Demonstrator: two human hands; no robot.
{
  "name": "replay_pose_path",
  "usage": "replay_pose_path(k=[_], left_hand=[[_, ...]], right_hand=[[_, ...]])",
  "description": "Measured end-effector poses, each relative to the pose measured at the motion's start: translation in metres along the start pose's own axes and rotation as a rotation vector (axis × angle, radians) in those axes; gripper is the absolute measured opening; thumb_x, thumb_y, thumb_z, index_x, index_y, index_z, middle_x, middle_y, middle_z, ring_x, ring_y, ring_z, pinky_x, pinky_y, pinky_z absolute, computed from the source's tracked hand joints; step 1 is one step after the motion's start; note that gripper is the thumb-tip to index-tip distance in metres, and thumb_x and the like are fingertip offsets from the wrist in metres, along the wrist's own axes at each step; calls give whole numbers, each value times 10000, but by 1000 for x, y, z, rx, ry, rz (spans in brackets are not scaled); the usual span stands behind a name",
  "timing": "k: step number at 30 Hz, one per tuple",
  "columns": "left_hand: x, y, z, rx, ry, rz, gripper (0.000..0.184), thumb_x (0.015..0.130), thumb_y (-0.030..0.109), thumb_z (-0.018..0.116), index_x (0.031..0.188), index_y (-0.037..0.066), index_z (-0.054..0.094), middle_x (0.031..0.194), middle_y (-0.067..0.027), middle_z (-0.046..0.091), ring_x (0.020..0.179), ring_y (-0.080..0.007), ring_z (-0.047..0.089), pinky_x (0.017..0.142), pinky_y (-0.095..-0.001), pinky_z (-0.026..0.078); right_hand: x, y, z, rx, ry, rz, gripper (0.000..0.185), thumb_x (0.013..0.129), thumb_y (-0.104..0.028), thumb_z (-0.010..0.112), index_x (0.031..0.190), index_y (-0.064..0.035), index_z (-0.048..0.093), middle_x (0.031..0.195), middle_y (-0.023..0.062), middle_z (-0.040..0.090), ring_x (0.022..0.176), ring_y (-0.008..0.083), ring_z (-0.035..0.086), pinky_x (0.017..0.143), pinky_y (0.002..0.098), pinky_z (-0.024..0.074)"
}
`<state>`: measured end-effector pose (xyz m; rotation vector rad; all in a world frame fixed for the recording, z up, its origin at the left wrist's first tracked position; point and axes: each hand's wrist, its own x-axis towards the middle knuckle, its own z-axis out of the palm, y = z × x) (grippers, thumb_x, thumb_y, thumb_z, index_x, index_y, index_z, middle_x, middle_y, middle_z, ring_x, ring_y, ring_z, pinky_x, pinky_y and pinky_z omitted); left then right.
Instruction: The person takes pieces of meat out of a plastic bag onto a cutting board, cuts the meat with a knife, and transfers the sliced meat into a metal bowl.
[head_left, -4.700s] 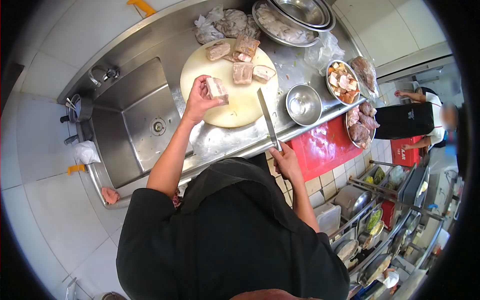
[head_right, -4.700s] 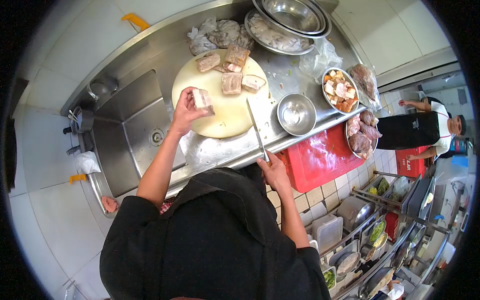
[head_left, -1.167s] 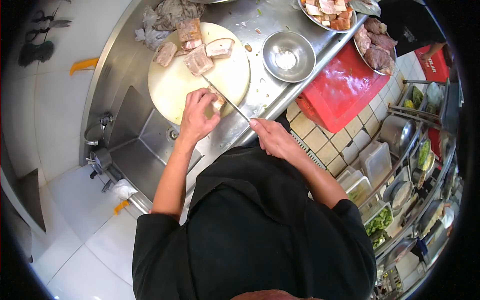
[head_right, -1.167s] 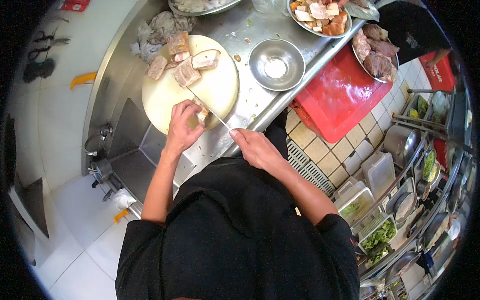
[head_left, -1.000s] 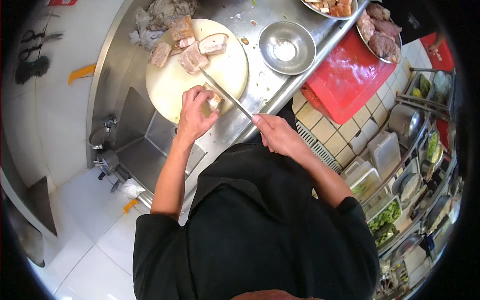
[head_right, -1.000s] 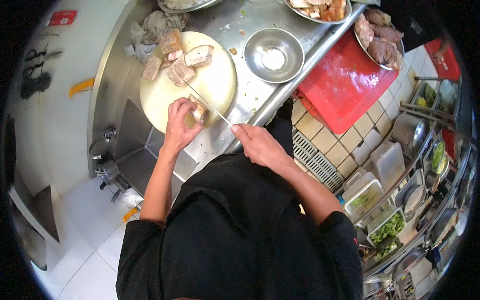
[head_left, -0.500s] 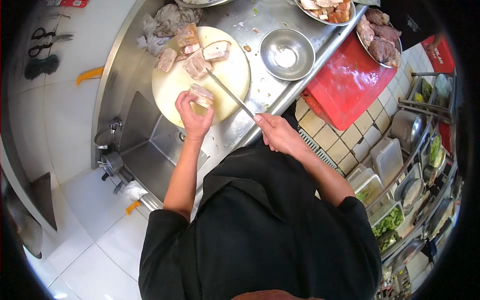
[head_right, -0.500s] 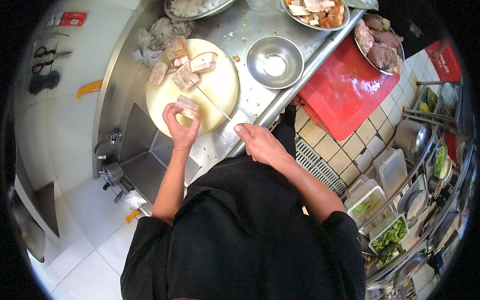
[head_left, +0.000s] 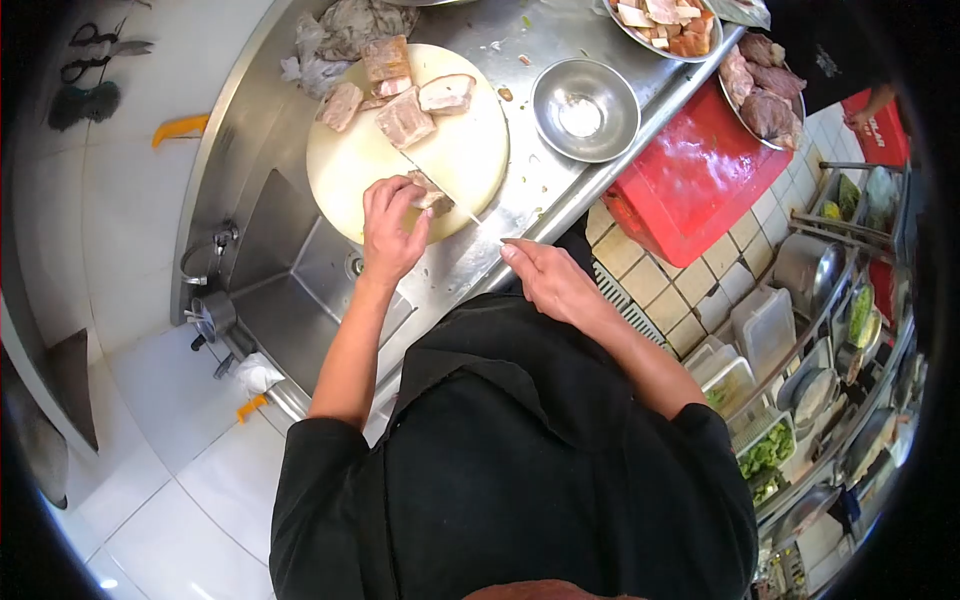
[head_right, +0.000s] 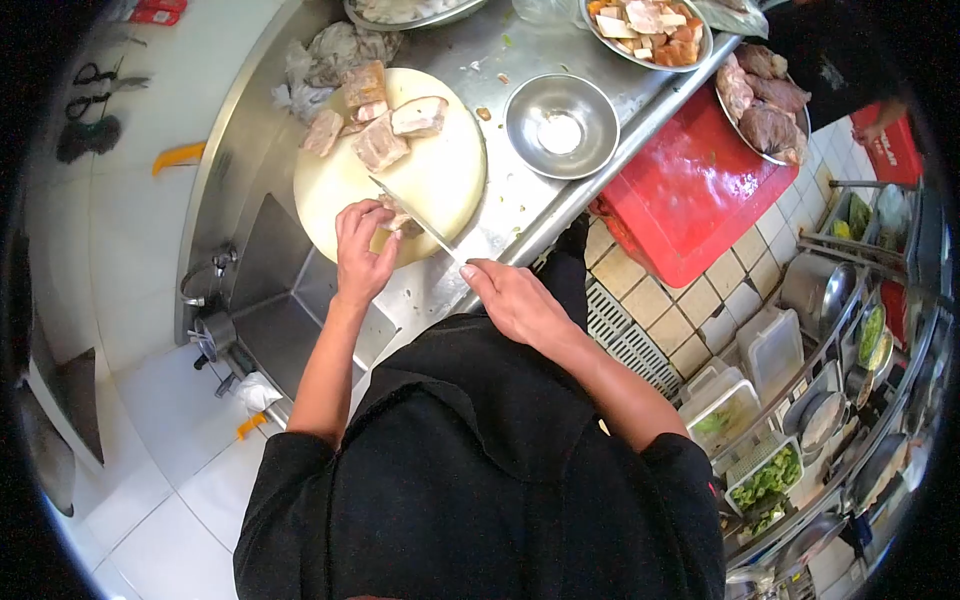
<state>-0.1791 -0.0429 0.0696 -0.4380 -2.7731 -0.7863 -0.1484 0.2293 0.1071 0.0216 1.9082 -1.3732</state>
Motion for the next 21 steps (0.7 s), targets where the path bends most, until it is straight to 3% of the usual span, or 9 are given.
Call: replay_pose_path(k=[9, 12, 18, 21], left_hand=[[4, -3, 3, 111, -114, -81, 388, 705, 127, 787, 1069, 40, 682, 1144, -136, 594, 1135, -373, 489, 989, -474, 446], [3, -1, 6, 147, -118, -90, 387, 699, 137, 794, 1059, 41, 690, 1122, -138, 587, 1145, -382, 477, 990, -483, 441], [8, 2, 8, 170, -97, -63, 418, 692, 143, 805, 1089, 56, 703, 1111, -142, 586, 1124, -386, 476, 973, -488, 433], [9, 2, 9, 152, -87, -60, 424, 690, 135, 810, 1094, 61, 706, 1116, -143, 586, 1113, -384, 478, 965, -483, 431]], right_hand=[[-25, -23, -18, -5, 41, -163, 478, 1101, -386, 457, 1312, 9, 624, 1079, 315, 689, 1082, 489, 642, 925, 524, 507], [-23, -26, -22, -5, -15, -148, 489, 1103, -367, 485, 1349, 41, 596, 1057, 319, 693, 1054, 466, 675, 888, 477, 526], [-21, -31, -30, -27, -79, -110, 488, 1106, -371, 468, 1330, 43, 598, 1012, 320, 689, 1017, 489, 664, 878, 503, 521], [-21, -26, -26, -40, -35, -145, 443, 1105, -372, 436, 1217, 16, 618, 936, 333, 681, 935, 522, 657, 819, 605, 512]])
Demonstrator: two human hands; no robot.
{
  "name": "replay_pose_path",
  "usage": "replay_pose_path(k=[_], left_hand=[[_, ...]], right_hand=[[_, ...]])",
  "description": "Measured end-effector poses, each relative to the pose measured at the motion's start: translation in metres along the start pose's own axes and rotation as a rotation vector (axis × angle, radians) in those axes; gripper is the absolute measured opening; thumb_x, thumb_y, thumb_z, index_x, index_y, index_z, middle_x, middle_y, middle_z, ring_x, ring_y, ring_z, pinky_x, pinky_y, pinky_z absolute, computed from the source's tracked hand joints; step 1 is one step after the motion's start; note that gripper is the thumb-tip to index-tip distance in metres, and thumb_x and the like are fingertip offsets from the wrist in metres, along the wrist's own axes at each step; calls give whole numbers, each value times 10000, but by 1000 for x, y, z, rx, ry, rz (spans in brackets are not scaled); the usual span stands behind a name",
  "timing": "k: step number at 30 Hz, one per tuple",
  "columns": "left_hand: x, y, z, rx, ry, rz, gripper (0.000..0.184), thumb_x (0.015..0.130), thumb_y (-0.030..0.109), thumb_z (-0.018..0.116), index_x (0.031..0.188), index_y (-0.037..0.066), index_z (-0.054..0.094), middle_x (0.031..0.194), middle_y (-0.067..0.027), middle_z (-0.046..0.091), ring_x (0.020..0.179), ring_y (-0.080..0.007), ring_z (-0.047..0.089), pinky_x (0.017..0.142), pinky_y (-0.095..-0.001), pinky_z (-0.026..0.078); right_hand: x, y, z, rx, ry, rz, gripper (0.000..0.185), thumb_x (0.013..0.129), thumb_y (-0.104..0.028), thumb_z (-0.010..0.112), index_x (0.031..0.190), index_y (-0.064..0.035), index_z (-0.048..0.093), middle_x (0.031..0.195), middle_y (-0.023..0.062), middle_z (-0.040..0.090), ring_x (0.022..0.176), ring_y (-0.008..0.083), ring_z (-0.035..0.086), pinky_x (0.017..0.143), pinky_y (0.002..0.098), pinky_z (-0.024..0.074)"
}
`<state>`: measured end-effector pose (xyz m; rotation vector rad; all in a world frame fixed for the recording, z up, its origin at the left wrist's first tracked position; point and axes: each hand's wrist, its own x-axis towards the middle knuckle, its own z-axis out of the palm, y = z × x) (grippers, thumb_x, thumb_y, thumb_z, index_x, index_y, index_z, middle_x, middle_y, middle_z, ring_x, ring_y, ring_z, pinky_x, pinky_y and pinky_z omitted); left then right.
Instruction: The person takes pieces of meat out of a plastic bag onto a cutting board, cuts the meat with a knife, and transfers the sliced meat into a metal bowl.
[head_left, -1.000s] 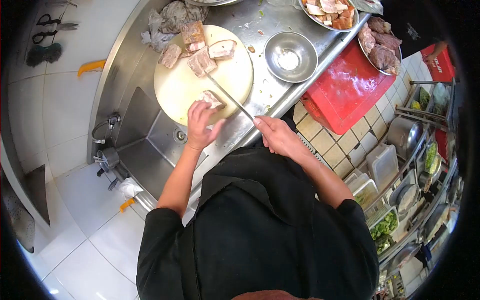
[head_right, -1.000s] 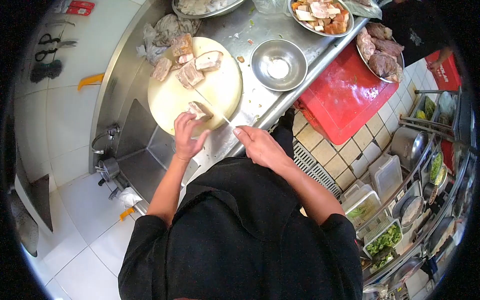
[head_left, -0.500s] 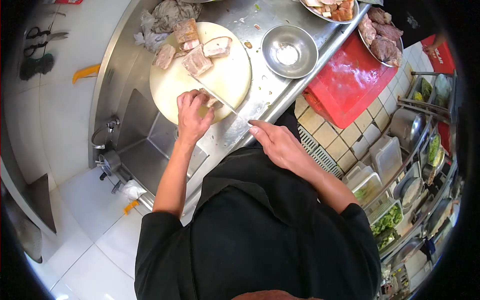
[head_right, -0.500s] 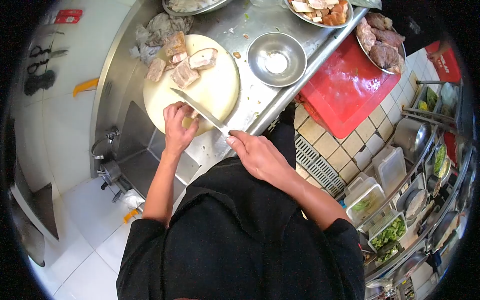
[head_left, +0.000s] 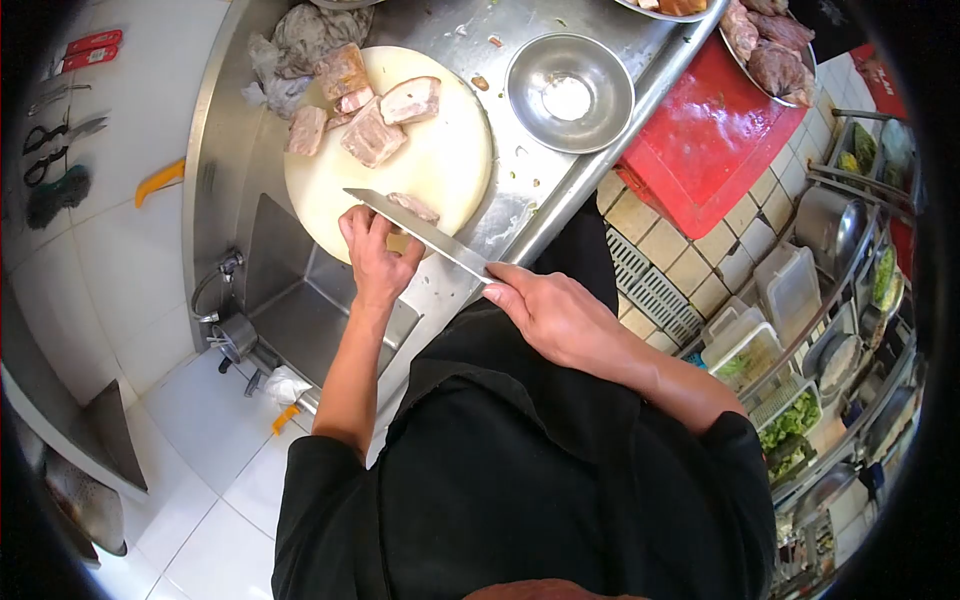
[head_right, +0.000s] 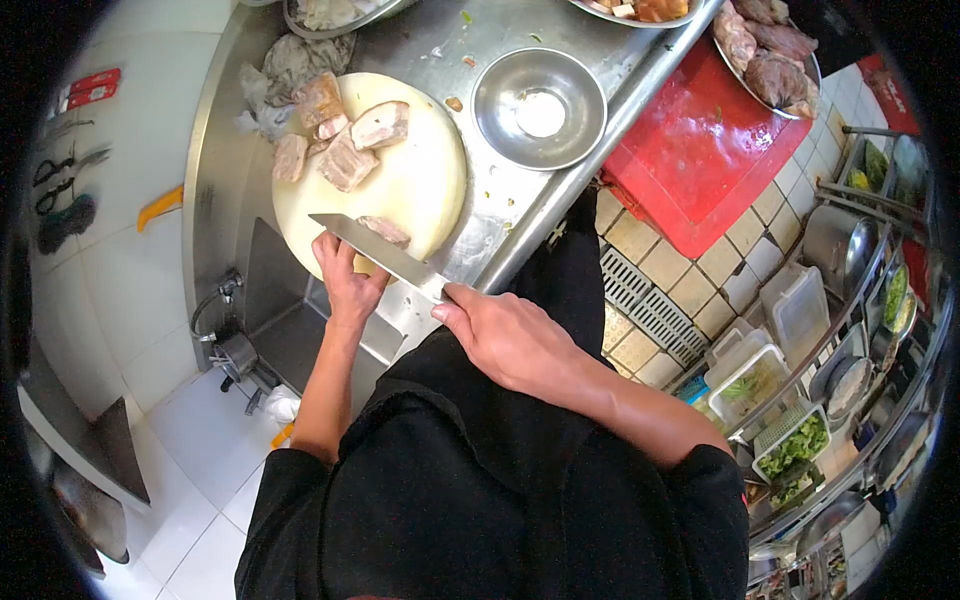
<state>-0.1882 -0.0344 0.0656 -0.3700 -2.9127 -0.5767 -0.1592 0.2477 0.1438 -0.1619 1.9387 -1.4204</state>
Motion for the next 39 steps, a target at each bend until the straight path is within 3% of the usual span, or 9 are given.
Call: replay_pose_path(k=[15, 18, 21, 24, 27, 30, 36, 39], left_hand=[[-2, -5, 0, -71, -6, -40, 405, 641, 75, 812, 1031, 60, 704, 1088, -109, 597, 1068, -336, 520, 988, -454, 389], [-3, -9, 1, -86, -1, -52, 391, 631, 66, 815, 1003, 61, 695, 1055, -110, 601, 1047, -341, 528, 977, -457, 398], [-4, -14, 3, -85, 32, -54, 365, 619, 66, 817, 955, 60, 676, 1033, -115, 598, 1038, -347, 531, 960, -463, 416], [-5, -15, 4, -92, 53, -60, 349, 606, 62, 815, 917, 64, 658, 1039, -116, 599, 1050, -352, 531, 955, -466, 430], [-8, -15, 7, -100, 75, -85, 343, 598, 60, 801, 909, 70, 657, 1049, -113, 603, 1064, -355, 532, 968, -461, 432], [-8, -16, 8, -116, 94, -67, 339, 593, 61, 784, 905, 75, 655, 1054, -112, 605, 1073, -354, 533, 977, -458, 431], [-9, -16, 9, -136, 102, -79, 338, 590, 58, 772, 906, 81, 653, 1041, -108, 604, 1069, -344, 538, 982, -453, 424], [-10, -17, 12, -151, 132, -64, 331, 598, 53, 769, 907, 83, 653, 1035, -106, 602, 1065, -338, 539, 983, -449, 420]], right_hand=[[36, -6, 13, -38, 22, -21, 443, 1108, -375, 410, 1123, 7, 634, 882, 317, 682, 896, 528, 653, 797, 611, 502], [46, -15, 10, -77, -44, 68, 454, 1109, -382, 402, 1111, 8, 634, 887, 310, 686, 901, 523, 655, 812, 607, 499], [60, -2, 27, -97, 12, -10, 460, 1109, -388, 399, 1088, 3, 641, 887, 302, 691, 907, 518, 660, 820, 602, 501], [55, -3, 23, -113, -33, 46, 455, 1104, -376, 427, 1264, -3, 633, 948, 316, 680, 954, 506, 650, 843, 560, 503], [30, -6, 8, -86, -72, 121, 457, 1105, -373, 423, 1249, 2, 640, 972, 309, 687, 982, 501, 650, 864, 554, 503], [32, 0, 15, -90, -5, 37, 466, 1101, -384, 415, 1093, 19, 649, 897, 309, 689, 917, 514, 663, 818, 590, 505], [41, 10, 29, -113, 31, 11, 451, 1100, -379, 418, 1100, 9, 648, 917, 313, 688, 941, 509, 663, 828, 592, 503], [20, 3, 19, -124, -14, 144, 463, 1100, -382, 414, 1111, 18, 647, 930, 315, 690, 957, 508, 665, 854, 590, 506]])
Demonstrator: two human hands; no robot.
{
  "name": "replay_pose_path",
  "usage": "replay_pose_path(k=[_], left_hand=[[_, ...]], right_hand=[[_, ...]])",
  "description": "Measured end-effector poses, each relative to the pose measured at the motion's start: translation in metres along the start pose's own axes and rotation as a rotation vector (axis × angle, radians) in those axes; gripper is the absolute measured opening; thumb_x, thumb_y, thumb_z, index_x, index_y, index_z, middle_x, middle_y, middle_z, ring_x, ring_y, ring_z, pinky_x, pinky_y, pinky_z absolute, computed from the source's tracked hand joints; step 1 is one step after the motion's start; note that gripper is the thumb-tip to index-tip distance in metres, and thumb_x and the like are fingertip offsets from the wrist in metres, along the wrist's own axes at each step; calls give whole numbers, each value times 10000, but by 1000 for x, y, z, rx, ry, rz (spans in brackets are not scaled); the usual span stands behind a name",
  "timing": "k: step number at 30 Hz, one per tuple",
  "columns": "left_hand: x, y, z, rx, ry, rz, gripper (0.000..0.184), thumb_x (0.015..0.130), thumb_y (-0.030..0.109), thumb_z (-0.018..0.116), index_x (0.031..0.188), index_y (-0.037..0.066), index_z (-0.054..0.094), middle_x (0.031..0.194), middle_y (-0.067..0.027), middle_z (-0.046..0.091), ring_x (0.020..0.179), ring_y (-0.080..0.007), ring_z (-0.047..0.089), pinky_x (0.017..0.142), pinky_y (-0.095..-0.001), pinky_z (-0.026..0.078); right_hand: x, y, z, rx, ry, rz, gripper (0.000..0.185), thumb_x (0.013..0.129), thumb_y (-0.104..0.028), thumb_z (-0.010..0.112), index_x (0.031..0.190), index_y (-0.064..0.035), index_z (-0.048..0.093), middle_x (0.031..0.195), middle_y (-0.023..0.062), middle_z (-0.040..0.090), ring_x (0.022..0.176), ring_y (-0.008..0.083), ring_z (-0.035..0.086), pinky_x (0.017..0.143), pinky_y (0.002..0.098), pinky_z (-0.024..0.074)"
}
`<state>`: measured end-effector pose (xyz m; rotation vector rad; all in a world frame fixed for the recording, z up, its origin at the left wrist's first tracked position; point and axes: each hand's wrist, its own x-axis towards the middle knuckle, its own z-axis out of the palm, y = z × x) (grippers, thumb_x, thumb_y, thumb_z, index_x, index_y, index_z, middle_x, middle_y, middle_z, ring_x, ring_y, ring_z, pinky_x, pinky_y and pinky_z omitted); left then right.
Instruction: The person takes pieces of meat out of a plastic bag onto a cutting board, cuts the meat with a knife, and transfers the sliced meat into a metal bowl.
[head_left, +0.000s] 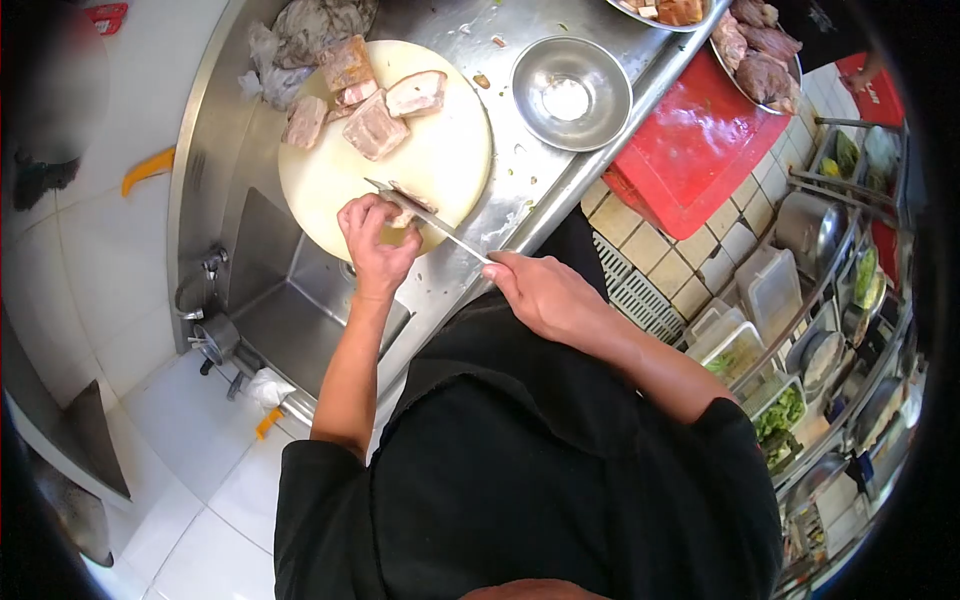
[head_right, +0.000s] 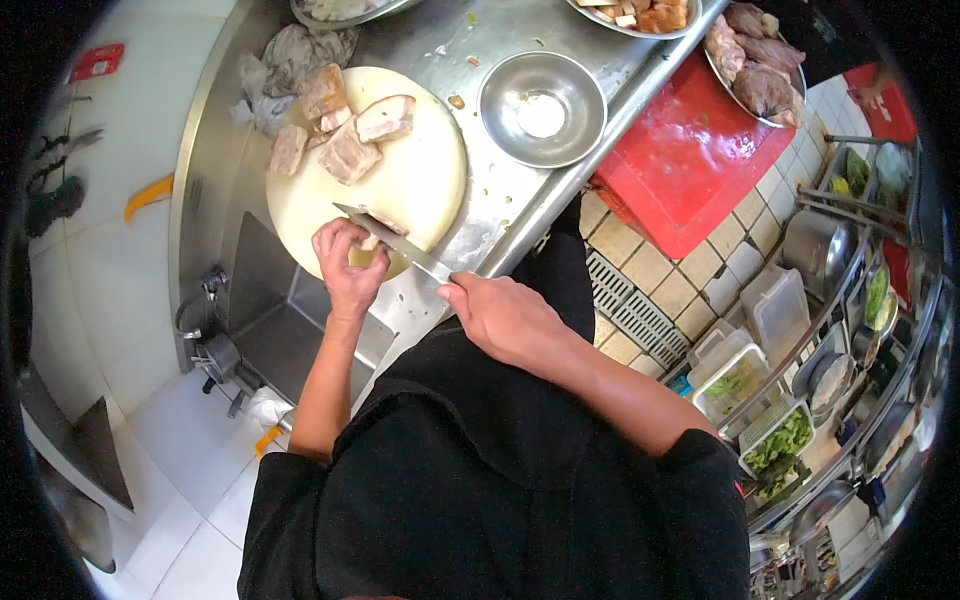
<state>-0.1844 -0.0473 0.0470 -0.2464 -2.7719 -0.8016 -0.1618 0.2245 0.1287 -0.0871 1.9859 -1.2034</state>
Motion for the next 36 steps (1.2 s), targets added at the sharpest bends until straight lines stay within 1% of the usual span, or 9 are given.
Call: replay_pose_path(k=[3, 6, 9, 12, 14, 16, 22, 30, 36], left_hand=[[0, 4, 0, 4, 15, 14, 329, 611, 43, 771, 908, 68, 633, 1042, -113, 599, 1064, -327, 538, 980, -434, 425], [-2, 3, 0, -3, 5, 8, 335, 614, 48, 774, 917, 72, 632, 1059, -113, 599, 1072, -328, 537, 981, -438, 426], [-2, 1, 0, -19, 18, 9, 335, 623, 52, 772, 927, 70, 632, 1066, -108, 597, 1076, -329, 535, 983, -439, 426], [-4, -2, -1, -34, 24, 21, 334, 628, 61, 774, 929, 66, 628, 1060, -109, 596, 1079, -330, 535, 986, -440, 424], [-5, -3, -1, -28, 31, 43, 332, 630, 68, 775, 928, 62, 628, 1052, -112, 593, 1070, -328, 533, 988, -442, 421], [-4, -2, -2, -28, 20, 46, 332, 630, 72, 777, 926, 60, 629, 1044, -115, 591, 1065, -330, 529, 990, -446, 417], [-4, -3, 0, -5, 11, 40, 339, 626, 110, 781, 926, 38, 643, 1044, -124, 591, 1046, -344, 515, 961, -452, 409], [-6, -1, 2, -14, 23, 4, 311, 634, 145, 785, 870, 15, 630, 1045, -144, 563, 1081, -380, 482, 973, -474, 409], [-6, -3, 0, -13, -8, -1, 325, 625, 131, 796, 890, 10, 651, 1075, -148, 574, 1096, -383, 485, 985, -475, 407]], right_hand=[[17, -1, 4, -35, -1, -83, 489, 1100, -401, 405, 1116, 19, 654, 956, 312, 699, 970, 510, 668, 878, 594, 505], [44, 1, 19, -87, 19, -69, 510, 1104, -409, 384, 1107, 19, 662, 967, 301, 708, 974, 513, 668, 885, 594, 504], [46, 9, 20, -55, 51, -138, 525, 1104, -412, 378, 1096, 27, 666, 975, 310, 705, 986, 515, 664, 893, 588, 501], [28, -25, -19, 168, -234, 300, 542, 1105, -418, 376, 1107, 44, 659, 995, 321, 698, 1012, 513, 657, 912, 581, 494], [20, -7, -11, 69, -68, 19, 531, 1109, -420, 386, 1112, 39, 653, 995, 314, 696, 1013, 505, 656, 904, 575, 495], [11, -3, -2, 10, 65, -139, 511, 1111, -412, 393, 1120, 29, 651, 992, 308, 695, 1007, 503, 654, 893, 574, 497], [-21, -23, -5, -13, 62, -103, 465, 1108, -400, 408, 1188, -4, 639, 982, 311, 693, 980, 513, 652, 868, 592, 502], [-30, -23, -8, -27, 45, -90, 470, 1108, -401, 407, 1186, 0, 639, 923, 336, 684, 925, 517, 664, 839, 610, 508], [-22, -22, -7, -54, 53, -117, 457, 1105, -395, 414, 1161, -4, 645, 896, 323, 689, 896, 513, 672, 803, 609, 518]])
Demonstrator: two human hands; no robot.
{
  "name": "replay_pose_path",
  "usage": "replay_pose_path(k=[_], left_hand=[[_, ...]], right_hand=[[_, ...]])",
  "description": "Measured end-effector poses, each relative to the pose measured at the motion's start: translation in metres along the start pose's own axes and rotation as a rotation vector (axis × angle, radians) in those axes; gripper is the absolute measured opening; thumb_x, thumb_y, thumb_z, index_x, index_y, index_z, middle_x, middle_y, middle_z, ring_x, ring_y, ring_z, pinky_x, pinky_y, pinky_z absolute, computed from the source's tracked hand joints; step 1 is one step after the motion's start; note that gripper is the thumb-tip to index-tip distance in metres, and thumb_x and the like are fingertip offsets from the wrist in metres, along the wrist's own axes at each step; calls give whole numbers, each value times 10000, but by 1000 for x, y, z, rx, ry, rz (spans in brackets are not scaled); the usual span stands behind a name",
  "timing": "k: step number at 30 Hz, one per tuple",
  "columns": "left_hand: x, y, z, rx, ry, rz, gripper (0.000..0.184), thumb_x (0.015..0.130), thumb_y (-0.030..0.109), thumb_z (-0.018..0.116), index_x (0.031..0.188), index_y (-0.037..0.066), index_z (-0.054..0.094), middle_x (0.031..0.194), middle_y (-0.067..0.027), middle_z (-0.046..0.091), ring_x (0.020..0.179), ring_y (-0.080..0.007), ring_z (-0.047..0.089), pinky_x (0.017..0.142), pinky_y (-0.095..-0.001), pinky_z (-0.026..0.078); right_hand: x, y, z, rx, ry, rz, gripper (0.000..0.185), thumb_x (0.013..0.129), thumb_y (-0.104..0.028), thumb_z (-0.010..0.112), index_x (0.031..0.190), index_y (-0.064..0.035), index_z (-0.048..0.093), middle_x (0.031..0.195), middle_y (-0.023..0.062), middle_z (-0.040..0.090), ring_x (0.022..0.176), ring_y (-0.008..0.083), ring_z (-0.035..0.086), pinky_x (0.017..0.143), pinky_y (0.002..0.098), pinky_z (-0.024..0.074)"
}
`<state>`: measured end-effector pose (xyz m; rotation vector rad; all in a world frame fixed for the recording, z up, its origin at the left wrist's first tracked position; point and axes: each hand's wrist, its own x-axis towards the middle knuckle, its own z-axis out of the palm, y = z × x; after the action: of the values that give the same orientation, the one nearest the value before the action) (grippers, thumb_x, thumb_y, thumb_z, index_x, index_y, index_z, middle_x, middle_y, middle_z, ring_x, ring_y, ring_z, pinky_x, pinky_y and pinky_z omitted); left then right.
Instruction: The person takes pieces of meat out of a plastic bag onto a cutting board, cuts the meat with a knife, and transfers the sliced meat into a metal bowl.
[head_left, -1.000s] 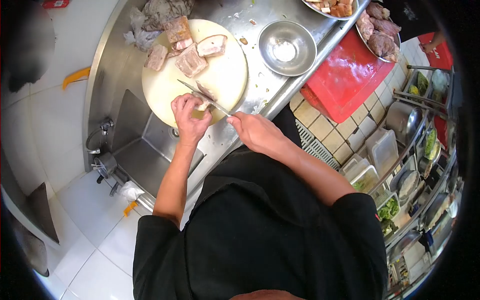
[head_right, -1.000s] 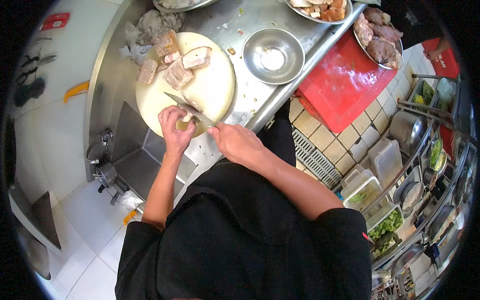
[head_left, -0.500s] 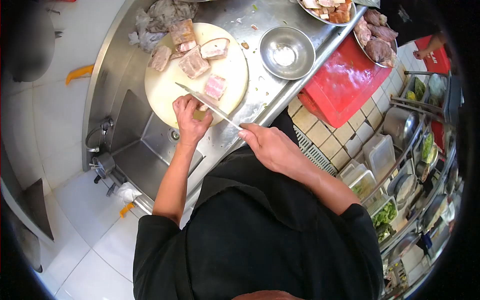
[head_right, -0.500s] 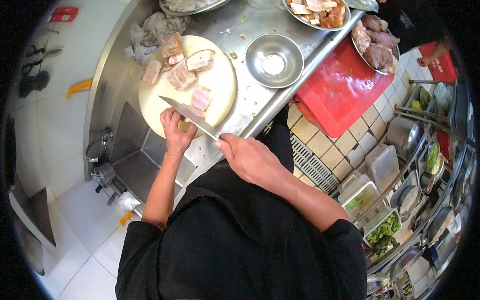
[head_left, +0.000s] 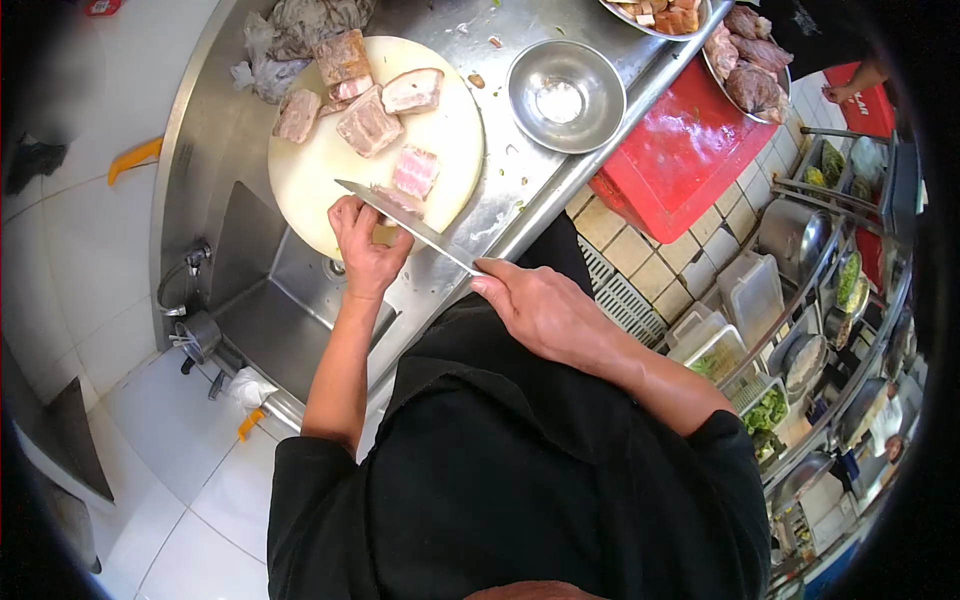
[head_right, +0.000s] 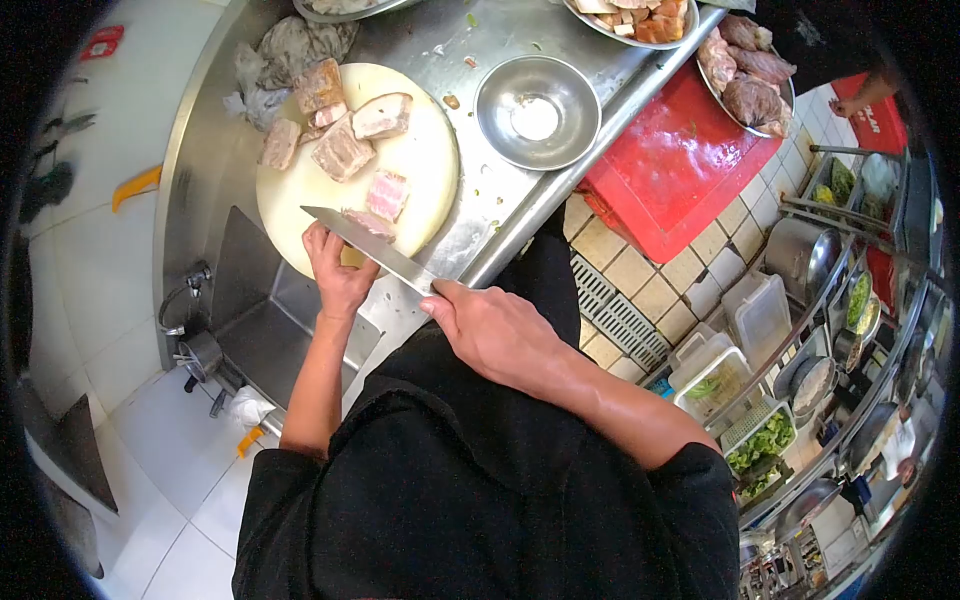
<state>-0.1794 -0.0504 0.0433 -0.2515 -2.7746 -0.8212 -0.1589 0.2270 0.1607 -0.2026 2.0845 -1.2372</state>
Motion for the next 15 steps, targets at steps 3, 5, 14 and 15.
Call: replay_pose_path(k=[3, 5, 14, 15], left_hand=[[1, 2, 0, 10, 3, 6, 350, 620, 119, 801, 928, 17, 671, 1083, -146, 580, 1103, -381, 488, 990, -477, 408], [0, 2, 2, 7, 7, 3, 367, 620, 115, 801, 952, 22, 676, 1087, -144, 582, 1108, -379, 488, 987, -476, 410], [0, 0, 5, -24, 59, 4, 356, 584, 62, 788, 906, 51, 637, 1048, -125, 599, 1050, -354, 522, 972, -453, 416], [2, 1, 5, -22, 73, 17, 352, 576, 55, 786, 890, 55, 628, 1041, -121, 600, 1042, -349, 526, 972, -449, 416]], right_hand=[[10, -1, 3, -17, 2, -4, 451, 1105, -388, 415, 1148, -3, 646, 878, 315, 691, 873, 513, 675, 787, 605, 523], [17, -1, 7, -28, 4, -5, 448, 1105, -383, 414, 1139, -1, 646, 872, 312, 693, 863, 513, 675, 782, 604, 523], [53, 4, 24, -48, -33, 12, 462, 1104, -385, 401, 1125, 12, 638, 883, 317, 693, 888, 512, 674, 801, 605, 514], [60, 7, 28, -44, -29, 1, 468, 1104, -390, 400, 1124, 14, 637, 889, 318, 693, 896, 512, 673, 805, 606, 513]])
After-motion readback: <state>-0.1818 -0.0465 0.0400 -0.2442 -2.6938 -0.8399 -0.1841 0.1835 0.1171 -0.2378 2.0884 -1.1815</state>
